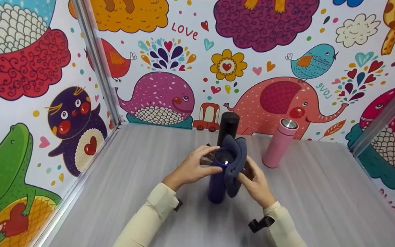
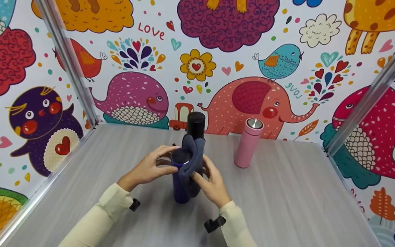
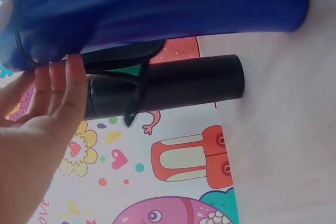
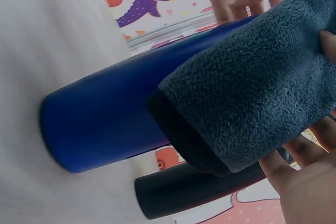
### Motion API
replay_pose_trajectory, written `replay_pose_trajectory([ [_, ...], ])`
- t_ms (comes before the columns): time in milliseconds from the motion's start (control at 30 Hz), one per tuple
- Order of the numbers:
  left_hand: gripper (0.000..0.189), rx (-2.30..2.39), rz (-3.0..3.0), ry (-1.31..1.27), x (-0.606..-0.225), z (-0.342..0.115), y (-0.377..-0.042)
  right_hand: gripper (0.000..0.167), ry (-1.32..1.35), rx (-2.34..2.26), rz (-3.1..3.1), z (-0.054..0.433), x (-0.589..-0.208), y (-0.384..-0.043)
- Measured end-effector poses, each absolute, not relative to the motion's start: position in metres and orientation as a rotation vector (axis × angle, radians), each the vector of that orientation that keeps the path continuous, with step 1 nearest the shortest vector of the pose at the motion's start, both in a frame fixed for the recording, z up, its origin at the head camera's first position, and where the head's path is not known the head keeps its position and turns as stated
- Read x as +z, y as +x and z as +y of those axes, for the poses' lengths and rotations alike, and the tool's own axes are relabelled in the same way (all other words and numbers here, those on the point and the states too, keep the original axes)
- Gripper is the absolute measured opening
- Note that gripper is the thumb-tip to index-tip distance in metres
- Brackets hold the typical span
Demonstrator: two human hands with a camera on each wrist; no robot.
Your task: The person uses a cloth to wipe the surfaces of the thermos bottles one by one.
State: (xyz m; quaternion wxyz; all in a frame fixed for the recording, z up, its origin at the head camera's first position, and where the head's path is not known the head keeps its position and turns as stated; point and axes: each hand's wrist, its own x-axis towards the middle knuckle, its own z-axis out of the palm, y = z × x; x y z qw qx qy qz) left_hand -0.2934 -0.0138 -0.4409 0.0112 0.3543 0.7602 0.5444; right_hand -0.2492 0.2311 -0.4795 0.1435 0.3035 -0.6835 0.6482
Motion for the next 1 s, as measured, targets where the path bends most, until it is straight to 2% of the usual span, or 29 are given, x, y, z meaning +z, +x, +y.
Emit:
replay_pose_trajectory([
  [300, 0.06, 1.752, 2.27, 1.099, -0.445, -0.01, -0.285, 0.059, 0.867, 1.944, -2.003, 0.234, -0.48, -0.248],
  [600, 0.086, 1.84, 2.375, 0.964, -0.452, 0.009, -0.277, 0.06, 0.84, 2.054, -2.068, 0.235, -0.511, -0.245],
  [833, 0.072, 1.987, 2.346, 0.906, -0.461, 0.014, -0.28, 0.059, 0.778, 2.066, -2.074, 0.234, -0.536, -0.245],
  [1000, 0.07, 2.011, 2.36, 0.91, -0.464, 0.011, -0.282, 0.059, 0.72, 2.057, -2.132, 0.234, -0.553, -0.245],
])
